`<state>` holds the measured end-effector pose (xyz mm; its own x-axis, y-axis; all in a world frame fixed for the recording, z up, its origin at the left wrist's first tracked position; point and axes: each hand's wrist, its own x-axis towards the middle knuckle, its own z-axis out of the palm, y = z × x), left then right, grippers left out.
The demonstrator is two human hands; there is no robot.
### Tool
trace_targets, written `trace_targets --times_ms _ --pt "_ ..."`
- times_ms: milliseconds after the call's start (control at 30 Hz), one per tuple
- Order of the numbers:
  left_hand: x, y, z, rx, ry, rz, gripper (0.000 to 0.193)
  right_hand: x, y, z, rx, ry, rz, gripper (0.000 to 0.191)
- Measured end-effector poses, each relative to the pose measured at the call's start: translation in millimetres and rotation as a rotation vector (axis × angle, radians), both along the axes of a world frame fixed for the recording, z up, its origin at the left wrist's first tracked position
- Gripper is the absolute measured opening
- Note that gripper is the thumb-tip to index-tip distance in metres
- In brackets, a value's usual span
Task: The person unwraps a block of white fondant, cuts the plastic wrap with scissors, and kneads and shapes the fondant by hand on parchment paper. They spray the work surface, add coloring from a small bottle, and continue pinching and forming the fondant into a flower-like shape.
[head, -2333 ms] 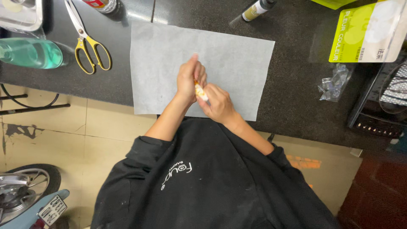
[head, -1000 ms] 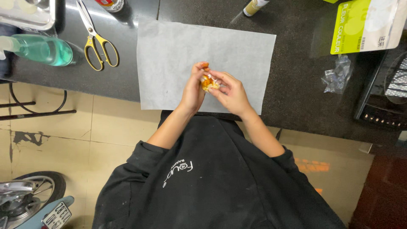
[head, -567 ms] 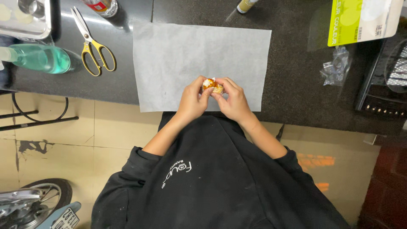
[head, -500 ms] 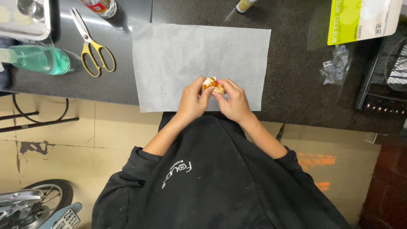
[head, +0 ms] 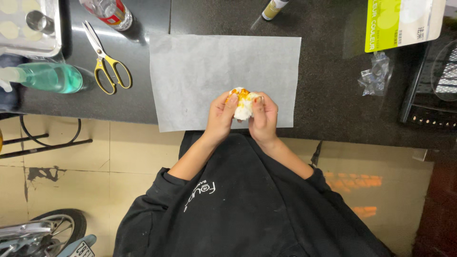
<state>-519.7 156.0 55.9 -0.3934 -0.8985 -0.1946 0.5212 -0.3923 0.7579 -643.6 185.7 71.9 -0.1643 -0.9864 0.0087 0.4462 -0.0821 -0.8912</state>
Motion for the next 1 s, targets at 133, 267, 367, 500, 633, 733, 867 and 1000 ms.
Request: trace_targets --times_ms 133,267,367,500,633,733,867,1000 --pt "-7.8 -5.7 2.1 0.004 -0.078 0.161 0.037 7.9 -11.6 -2.4 0.034 -0.011 -0.253 0.031" --pt "-4.5 -18.8 3.2 -0.007 -0.102 0.199 0.037 -3.1 -14.1 8.7 -0.166 0.619 -0.231 0.036" --pt "-1.6 -23.4 1.4 -0.043 -0.143 0.268 0.032 -7.5 -13.1 13.8 -0.210 0.766 -0.250 0.033" --pt "-3.3 -24.2 -1.1 0.075 -0.141 0.298 0.031 -6.7 -13.4 9.4 -0.193 0.689 -0.271 0.028" --pt "4.9 -29.9 5.1 -0.129 -0.348 0.239 0.032 -15.6 -21.3 13.0 -0.201 0.351 -0.073 0.041" --pt "24.7 -34.1 17.0 -0.330 -0.488 -0.025 0.033 -37.2 -33.7 34.2 -0.174 0.167 0.222 0.058" --pt "35.6 -34.6 27.6 -0.317 -0.450 -0.279 0.030 -57.6 -47.8 65.9 -0.066 0.566 0.515 0.063" --pt "29.0 -38.8 23.8 -0.140 -0.320 -0.280 0.021 -50.6 -47.4 73.5 -0.275 0.913 0.517 0.053"
